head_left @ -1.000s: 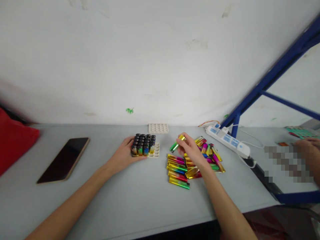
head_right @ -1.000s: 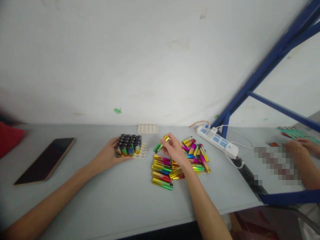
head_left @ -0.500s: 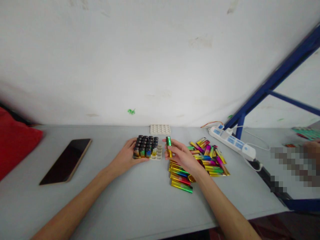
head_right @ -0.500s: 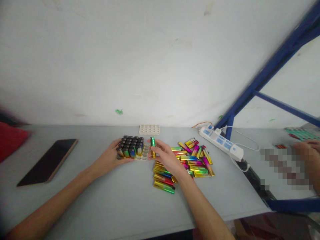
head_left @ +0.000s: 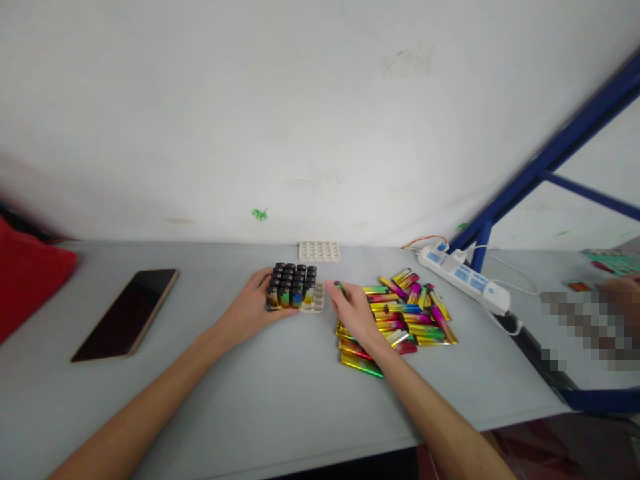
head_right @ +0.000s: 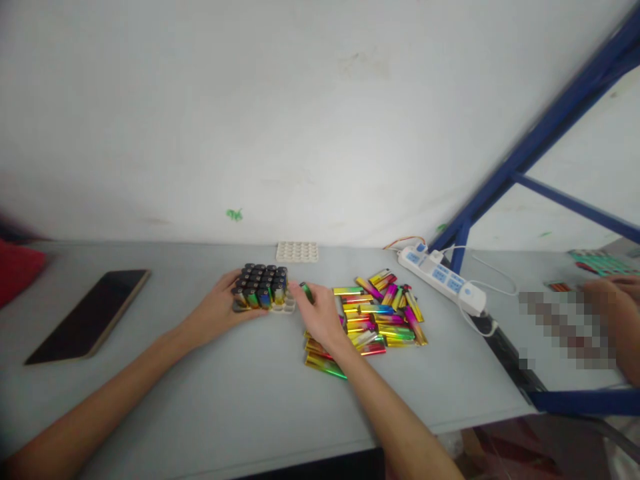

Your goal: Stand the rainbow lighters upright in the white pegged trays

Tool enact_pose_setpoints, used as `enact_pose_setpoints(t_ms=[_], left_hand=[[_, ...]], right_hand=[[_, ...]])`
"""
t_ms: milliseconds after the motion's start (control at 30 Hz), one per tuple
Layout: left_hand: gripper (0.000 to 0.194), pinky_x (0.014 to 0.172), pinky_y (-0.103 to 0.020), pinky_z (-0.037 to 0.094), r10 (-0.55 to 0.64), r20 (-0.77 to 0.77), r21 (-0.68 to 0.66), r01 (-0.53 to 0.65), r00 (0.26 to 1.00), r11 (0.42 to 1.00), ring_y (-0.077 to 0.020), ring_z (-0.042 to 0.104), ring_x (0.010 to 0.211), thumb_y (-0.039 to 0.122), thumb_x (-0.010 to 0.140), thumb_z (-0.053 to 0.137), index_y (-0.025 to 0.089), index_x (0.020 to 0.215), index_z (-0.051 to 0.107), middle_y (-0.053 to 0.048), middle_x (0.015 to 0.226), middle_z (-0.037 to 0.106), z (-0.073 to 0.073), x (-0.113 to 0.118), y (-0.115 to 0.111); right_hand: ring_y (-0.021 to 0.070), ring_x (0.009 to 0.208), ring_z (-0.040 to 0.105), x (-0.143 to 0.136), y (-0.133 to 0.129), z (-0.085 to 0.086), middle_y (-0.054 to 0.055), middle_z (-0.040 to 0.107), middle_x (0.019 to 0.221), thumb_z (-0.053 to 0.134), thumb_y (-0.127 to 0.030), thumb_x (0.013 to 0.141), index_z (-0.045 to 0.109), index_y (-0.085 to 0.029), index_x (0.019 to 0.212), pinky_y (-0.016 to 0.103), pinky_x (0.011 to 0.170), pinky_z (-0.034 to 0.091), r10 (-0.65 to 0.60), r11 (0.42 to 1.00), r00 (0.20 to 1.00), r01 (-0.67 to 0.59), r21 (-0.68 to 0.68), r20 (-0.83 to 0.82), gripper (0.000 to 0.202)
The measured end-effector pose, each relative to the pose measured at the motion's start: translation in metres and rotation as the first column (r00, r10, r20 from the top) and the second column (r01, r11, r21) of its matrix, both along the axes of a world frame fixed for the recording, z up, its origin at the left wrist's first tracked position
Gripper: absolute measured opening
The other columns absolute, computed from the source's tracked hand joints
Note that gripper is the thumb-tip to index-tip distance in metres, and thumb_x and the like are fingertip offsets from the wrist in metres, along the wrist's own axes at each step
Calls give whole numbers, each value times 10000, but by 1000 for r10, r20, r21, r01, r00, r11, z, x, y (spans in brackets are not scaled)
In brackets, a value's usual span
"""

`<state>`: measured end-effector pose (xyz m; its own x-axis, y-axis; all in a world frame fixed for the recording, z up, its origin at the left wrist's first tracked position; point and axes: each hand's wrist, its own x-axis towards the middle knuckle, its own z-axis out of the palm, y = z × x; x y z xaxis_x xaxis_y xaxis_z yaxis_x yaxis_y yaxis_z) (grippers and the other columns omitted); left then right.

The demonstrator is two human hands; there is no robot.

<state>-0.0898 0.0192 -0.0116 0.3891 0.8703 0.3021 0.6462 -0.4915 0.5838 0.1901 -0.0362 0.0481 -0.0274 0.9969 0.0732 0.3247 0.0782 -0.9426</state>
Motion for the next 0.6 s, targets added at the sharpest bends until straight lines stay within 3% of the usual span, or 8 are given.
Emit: enact_pose_setpoints(t_ms=[200, 300, 467, 600], left_hand=[[784, 1377, -651, 495, 4, 27, 12, -5, 1000, 1000, -440, 620, 1564, 795, 870, 898, 276, 1444, 775, -151, 1602, 719, -2, 0, 1], [779, 1375, -655, 494, 5, 11, 9, -5, 1000, 1000, -443, 619, 1565, 784, 866, 908, 276, 1442, 780, -154, 1604, 718, -1, 0, 1], [813, 1370, -640, 504, 7, -1, 15, -7, 1000, 1000, -444, 632, 1553, 763, 878, 908, 228, 1470, 752, -169, 1596, 722, 2, 1, 0], [810, 1372, -604, 513, 10, -15, 20, -9, 1000, 1000, -436, 648, 1540, 745, 874, 915, 231, 1476, 744, -158, 1587, 733, 4, 1, 1]], right_hand=[[163, 659, 410, 0, 2, 1, -50, 420, 630, 519, -526, 988, 416, -286, 659, 316, 634, 287, -27, 999, 993, 23, 41, 117, 420], [169, 666, 428, 1, 5, 2, -52, 442, 628, 531, -542, 1005, 418, -288, 674, 313, 648, 302, -35, 998, 988, 26, 59, 150, 432], [170, 675, 438, 1, 4, 4, -49, 460, 643, 516, -717, 1042, 429, -285, 687, 317, 665, 312, -25, 996, 989, 12, 90, 147, 565], [161, 661, 382, 2, 3, 2, -53, 389, 627, 506, -645, 1018, 377, -294, 661, 318, 650, 272, -35, 996, 989, 22, 91, 145, 517]])
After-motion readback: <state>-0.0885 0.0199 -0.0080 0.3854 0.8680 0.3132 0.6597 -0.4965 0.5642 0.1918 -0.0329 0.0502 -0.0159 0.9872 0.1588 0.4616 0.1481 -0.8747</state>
